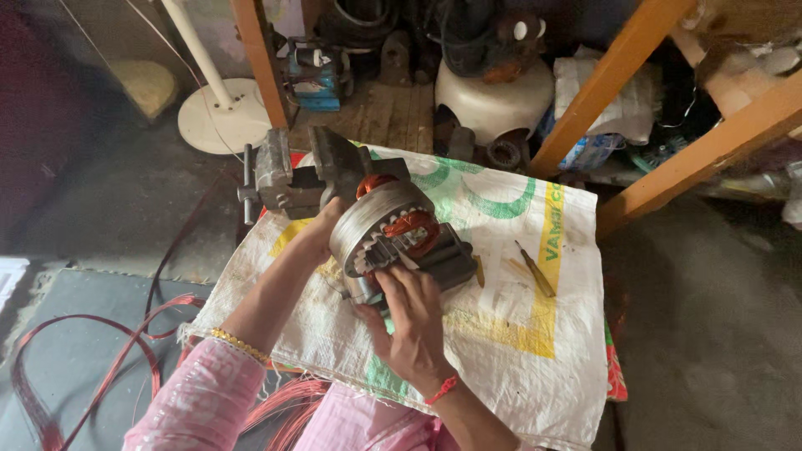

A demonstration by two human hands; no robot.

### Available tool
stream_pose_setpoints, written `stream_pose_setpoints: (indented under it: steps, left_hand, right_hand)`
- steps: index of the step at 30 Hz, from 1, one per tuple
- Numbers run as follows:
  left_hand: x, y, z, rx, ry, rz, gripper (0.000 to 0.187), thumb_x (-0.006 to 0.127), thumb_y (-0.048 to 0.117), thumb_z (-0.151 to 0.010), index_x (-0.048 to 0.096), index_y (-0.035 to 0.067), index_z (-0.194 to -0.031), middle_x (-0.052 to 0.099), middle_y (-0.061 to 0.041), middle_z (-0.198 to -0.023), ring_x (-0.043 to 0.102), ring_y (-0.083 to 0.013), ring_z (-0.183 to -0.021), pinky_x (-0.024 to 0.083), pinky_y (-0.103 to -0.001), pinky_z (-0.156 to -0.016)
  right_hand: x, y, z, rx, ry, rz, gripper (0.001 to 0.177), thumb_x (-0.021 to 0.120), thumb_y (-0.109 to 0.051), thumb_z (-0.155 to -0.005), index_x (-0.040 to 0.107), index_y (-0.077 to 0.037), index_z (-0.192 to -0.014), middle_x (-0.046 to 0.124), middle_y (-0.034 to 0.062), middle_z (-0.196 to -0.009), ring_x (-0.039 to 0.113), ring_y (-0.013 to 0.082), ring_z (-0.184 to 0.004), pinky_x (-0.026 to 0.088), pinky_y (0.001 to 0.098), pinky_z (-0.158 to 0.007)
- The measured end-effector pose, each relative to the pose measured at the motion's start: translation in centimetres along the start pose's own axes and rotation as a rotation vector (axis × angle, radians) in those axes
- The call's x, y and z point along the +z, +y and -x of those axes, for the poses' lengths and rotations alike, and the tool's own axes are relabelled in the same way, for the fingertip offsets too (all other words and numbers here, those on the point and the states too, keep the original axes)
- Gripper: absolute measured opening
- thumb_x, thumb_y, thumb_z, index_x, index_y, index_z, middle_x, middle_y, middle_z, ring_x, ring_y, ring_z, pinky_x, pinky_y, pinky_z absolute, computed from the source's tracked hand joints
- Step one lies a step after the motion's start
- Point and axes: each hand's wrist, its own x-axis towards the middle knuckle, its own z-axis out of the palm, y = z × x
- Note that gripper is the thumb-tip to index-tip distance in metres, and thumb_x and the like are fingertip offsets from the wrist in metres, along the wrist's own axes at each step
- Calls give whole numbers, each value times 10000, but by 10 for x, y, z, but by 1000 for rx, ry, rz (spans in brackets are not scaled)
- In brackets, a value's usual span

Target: The person winds copper wire into the slots of a motor stator held in a bench vise. They use their hands to push and arrange the wire into the slots, occasionally using a small wooden tool to assist in seating the wire.

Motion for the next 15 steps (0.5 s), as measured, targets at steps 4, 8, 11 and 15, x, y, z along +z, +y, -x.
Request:
stream_pose_setpoints:
  steps: [4,8,11,15]
  left_hand:
    - [-3,-7,-4,100,-133,-114,322,609,88,-925,726,-148,-1112,743,-208,-954,701,-228,-756,562,-373,-629]
    - [-1,-4,-9,-42,0,76,387,572,177,-944,638,-109,-1196,738,-218,-1055,749,-251,-863,633,-405,-736]
    - [9,0,-6,-142,-160,419,451,495,205,-900,652,-125,-1164,759,-251,-1028,784,-295,-855,675,-418,-747]
    - [18,14,5,-20,-128,137,402,529,154,-933,658,-134,-1181,738,-271,-1067,752,-331,-912,636,-461,-774]
  right_hand:
    - [-3,-10,-9,14,-22,62,552,736,-392,-941,596,-14,-1319,594,140,-1313,523,354,-1212,437,502,-1034]
    - [-24,-8,-44,5,235,-91,950,750,-630,-831,413,-23,-1479,443,181,-1451,451,362,-1395,420,496,-1202]
    - [-30,3,-67,-14,143,-57,1211,821,-703,-699,328,16,-1540,411,240,-1530,398,416,-1475,366,546,-1252]
    - [-6,-2,-74,20,124,-65,1252,850,-714,-603,359,-3,-1509,376,254,-1526,388,435,-1462,382,551,-1225]
